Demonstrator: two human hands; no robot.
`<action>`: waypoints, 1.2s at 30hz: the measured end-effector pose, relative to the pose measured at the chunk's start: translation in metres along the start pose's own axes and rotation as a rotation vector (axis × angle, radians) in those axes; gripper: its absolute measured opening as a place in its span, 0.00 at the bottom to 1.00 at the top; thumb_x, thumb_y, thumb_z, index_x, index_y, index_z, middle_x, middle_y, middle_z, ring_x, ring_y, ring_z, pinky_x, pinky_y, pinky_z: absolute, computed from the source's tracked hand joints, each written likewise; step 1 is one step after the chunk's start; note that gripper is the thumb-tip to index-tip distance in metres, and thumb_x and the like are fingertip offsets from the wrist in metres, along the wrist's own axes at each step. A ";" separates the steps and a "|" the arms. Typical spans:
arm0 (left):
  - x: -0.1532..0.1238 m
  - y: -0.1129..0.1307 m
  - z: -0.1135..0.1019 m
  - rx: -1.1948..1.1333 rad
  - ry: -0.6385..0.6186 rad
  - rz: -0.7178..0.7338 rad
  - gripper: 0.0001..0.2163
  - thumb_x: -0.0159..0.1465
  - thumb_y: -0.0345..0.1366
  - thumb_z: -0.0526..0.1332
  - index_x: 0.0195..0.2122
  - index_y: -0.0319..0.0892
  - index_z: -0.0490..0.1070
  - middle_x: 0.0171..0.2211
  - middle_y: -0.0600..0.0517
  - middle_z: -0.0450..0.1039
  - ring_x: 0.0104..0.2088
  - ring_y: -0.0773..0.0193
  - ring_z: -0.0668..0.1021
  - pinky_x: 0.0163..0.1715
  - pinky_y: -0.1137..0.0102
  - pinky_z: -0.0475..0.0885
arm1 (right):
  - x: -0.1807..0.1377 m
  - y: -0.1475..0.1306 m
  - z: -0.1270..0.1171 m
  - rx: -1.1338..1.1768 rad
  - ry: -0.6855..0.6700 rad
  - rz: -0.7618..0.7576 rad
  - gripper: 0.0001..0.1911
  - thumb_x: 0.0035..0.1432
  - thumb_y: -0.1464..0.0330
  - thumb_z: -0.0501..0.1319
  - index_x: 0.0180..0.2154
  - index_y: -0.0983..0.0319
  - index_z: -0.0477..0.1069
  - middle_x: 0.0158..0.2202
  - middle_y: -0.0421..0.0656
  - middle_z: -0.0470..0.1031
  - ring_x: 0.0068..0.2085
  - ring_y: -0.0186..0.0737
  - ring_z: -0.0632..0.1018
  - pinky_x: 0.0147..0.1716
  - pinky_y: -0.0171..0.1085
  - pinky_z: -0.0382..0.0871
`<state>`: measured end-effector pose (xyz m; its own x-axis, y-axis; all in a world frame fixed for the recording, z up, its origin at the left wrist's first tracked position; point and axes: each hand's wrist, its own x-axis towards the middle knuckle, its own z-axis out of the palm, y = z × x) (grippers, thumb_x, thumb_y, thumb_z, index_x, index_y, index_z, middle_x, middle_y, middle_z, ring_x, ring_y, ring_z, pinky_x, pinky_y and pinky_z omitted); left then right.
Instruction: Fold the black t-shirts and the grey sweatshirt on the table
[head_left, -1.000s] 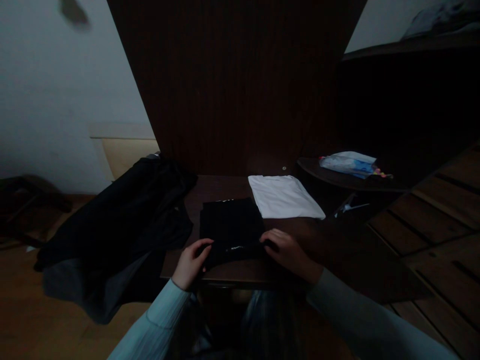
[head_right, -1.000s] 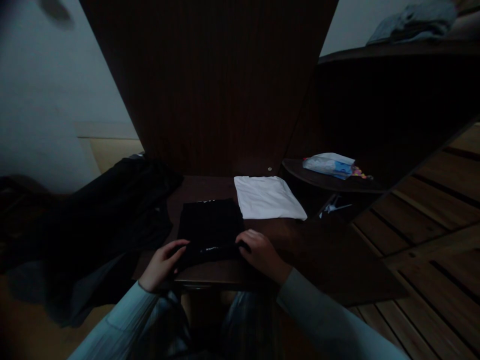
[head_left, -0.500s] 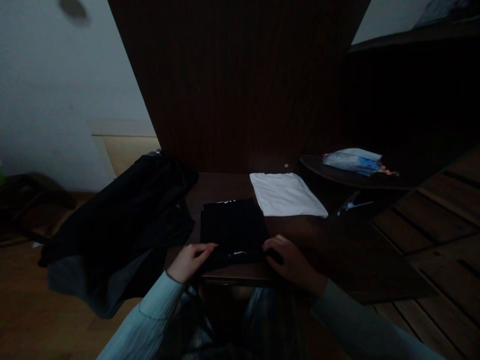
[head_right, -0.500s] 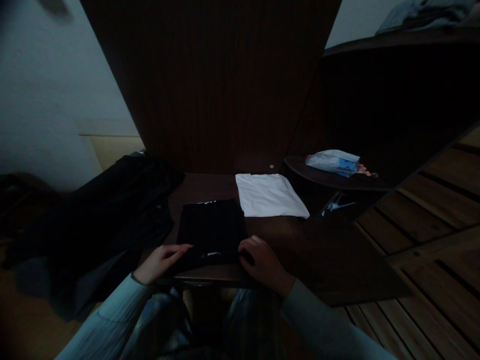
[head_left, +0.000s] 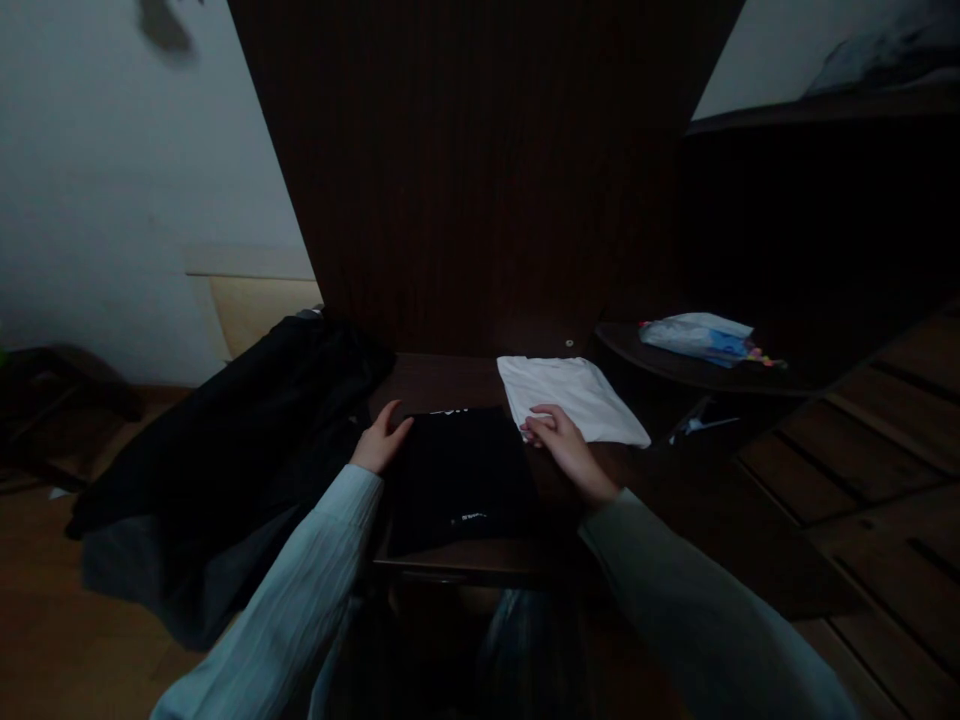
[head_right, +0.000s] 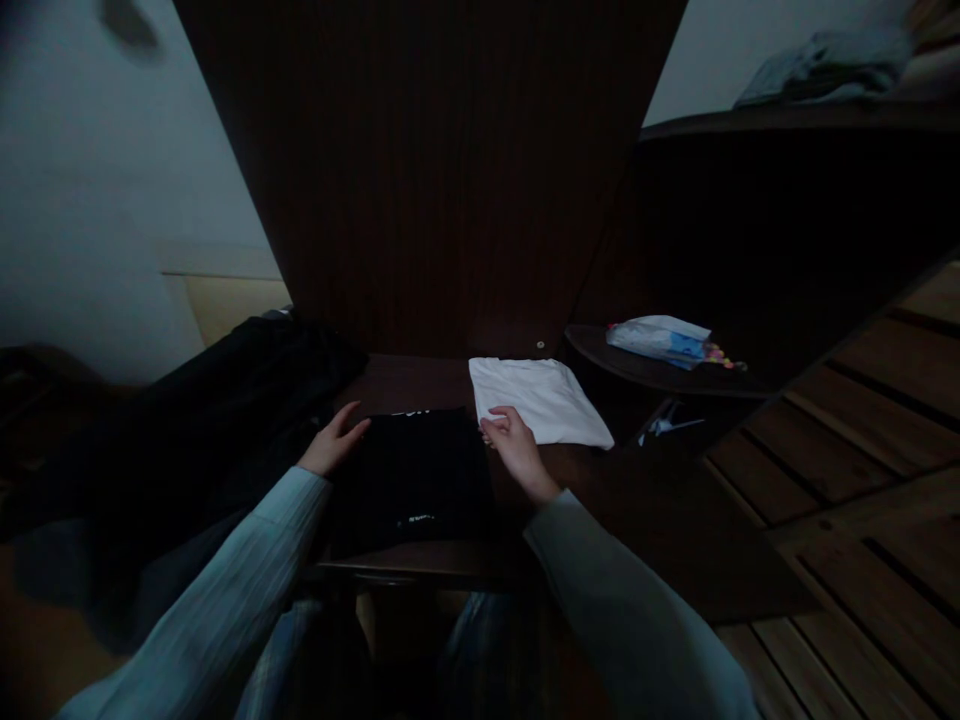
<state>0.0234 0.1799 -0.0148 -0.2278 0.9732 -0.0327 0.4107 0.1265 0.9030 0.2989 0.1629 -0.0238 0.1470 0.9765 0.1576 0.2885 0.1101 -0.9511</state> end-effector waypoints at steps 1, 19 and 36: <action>0.004 -0.003 0.005 -0.066 0.012 -0.013 0.16 0.46 0.40 0.65 0.38 0.46 0.72 0.24 0.54 0.72 0.33 0.60 0.75 0.34 0.72 0.66 | 0.011 0.003 0.007 0.032 0.006 0.051 0.15 0.47 0.61 0.57 0.37 0.61 0.63 0.25 0.38 0.72 0.26 0.35 0.74 0.24 0.33 0.68; 0.046 -0.008 0.043 -0.121 0.198 -0.025 0.12 0.50 0.45 0.62 0.30 0.42 0.71 0.30 0.49 0.73 0.38 0.58 0.74 0.36 0.70 0.66 | 0.057 0.045 0.070 -0.159 0.168 -0.077 0.09 0.46 0.61 0.57 0.26 0.58 0.71 0.28 0.40 0.74 0.34 0.40 0.74 0.38 0.40 0.66; 0.053 -0.021 0.052 -0.483 -0.039 0.047 0.37 0.51 0.23 0.60 0.61 0.47 0.47 0.45 0.50 0.72 0.43 0.65 0.75 0.40 0.71 0.71 | 0.047 0.035 0.065 -0.153 0.104 -0.145 0.13 0.49 0.68 0.55 0.39 0.60 0.70 0.43 0.44 0.73 0.46 0.41 0.71 0.48 0.43 0.63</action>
<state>0.0485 0.2390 -0.0578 -0.1817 0.9833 0.0049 -0.0389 -0.0121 0.9992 0.2540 0.2250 -0.0669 0.1884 0.9273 0.3236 0.4527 0.2104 -0.8665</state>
